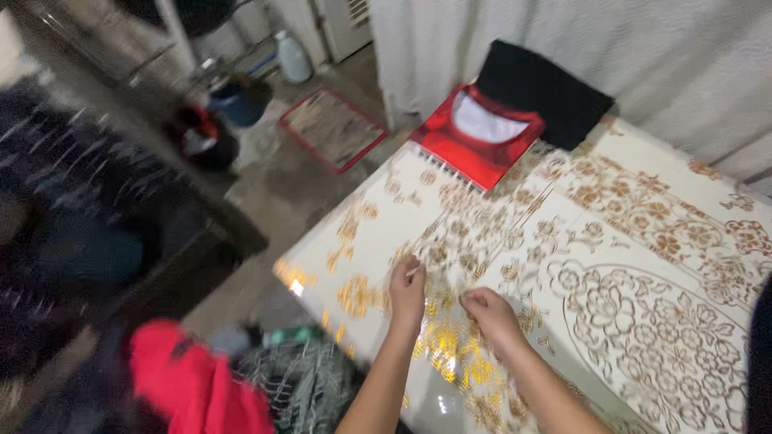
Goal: The person folds a black t-shirt and a white tank top on a patterned tablecloth by smoothing the fabric and folding the sides toward the center.
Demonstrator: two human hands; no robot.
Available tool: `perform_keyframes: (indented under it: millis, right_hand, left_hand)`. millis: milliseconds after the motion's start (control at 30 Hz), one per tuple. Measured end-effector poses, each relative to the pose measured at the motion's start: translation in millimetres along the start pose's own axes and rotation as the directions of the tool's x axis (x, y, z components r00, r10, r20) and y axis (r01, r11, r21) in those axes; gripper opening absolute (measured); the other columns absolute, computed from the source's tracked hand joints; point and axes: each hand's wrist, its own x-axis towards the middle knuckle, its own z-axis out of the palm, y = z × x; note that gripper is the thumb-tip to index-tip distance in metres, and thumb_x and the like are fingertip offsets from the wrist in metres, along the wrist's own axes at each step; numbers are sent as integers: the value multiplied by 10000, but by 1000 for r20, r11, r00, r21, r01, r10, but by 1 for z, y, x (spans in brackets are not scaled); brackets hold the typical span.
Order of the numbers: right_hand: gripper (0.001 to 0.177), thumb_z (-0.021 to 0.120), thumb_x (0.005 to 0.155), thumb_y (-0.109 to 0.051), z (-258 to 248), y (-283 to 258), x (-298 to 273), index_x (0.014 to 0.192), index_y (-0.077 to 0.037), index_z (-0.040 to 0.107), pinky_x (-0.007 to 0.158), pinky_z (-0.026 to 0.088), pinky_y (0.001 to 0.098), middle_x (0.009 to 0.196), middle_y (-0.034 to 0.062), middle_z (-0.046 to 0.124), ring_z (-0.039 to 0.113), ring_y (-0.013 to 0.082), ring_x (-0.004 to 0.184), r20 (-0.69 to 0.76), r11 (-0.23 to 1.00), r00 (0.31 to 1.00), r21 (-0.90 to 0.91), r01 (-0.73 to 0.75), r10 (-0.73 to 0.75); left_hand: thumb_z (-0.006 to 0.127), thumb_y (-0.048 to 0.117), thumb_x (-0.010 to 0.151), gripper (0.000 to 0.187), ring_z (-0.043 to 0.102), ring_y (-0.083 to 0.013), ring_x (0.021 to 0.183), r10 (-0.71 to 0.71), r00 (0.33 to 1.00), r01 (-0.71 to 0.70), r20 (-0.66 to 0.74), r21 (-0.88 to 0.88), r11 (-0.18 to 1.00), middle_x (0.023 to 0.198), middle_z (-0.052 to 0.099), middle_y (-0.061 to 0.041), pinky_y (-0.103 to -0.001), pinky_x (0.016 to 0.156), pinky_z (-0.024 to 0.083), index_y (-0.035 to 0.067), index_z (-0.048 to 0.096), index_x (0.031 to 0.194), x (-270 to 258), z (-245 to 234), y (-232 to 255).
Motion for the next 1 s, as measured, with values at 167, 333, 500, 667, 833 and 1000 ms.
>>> perform_keyframes:
  millis: [167,333,500,667,833,1000]
  right_hand:
    - [202,654,957,-215,37,6,-84,1114,-100,705,785,540,278,1013,17,725,654,133,892,173,989,974,21,143,-145]
    - [199,734,906,-174,93,7,-131,1037,-31,688,757,534,271,946,58,719,661,124,830,300,901,851,85,426,-431]
    - [230,743,895,-181,147,-43,-221,1052,-27,676,789,544,305,969,82,677,656,180,851,302,635,591,64,770,-748]
    - [292,767,854,-174,218,-122,-324,1098,-41,676,932,515,432,1120,146,672,645,357,1090,376,85,94,-41,996,-922]
    - [724,838,600,-224,312,-145,-373,1273,-17,668,854,427,517,1264,258,573,532,457,1101,447,-143,-105,-52,988,-888]
    - [381,759,833,-79,343,-117,-325,1196,-128,654,1040,483,417,1261,122,659,608,331,1217,474,41,-32,144,989,-880]
  left_hand:
    - [644,177,977,376,687,-176,1022,78,995,-80,-57,-41,996,1183,713,-111,-297,879,546,-21,628,1296,-144,-85,81]
    - [630,122,1009,295,694,-139,1022,219,970,-230,-110,-110,967,1114,727,-122,-273,886,541,-59,624,1241,-240,-165,135]
    - [607,73,985,230,696,-157,960,320,898,-323,-303,42,945,1063,695,-95,-284,835,548,-46,661,1175,-316,-257,161]
    - [598,72,995,204,716,-197,971,489,742,-341,-458,370,864,1050,708,-112,-296,866,551,-43,672,1146,-359,-344,167]
    - [613,66,972,194,704,-235,999,561,628,-264,-539,531,805,1087,694,-131,-322,907,545,-34,677,1126,-397,-402,164]
    - [749,172,883,375,563,-316,1248,544,582,3,-604,671,742,1314,586,-136,-411,1045,450,31,661,1219,-419,-442,164]
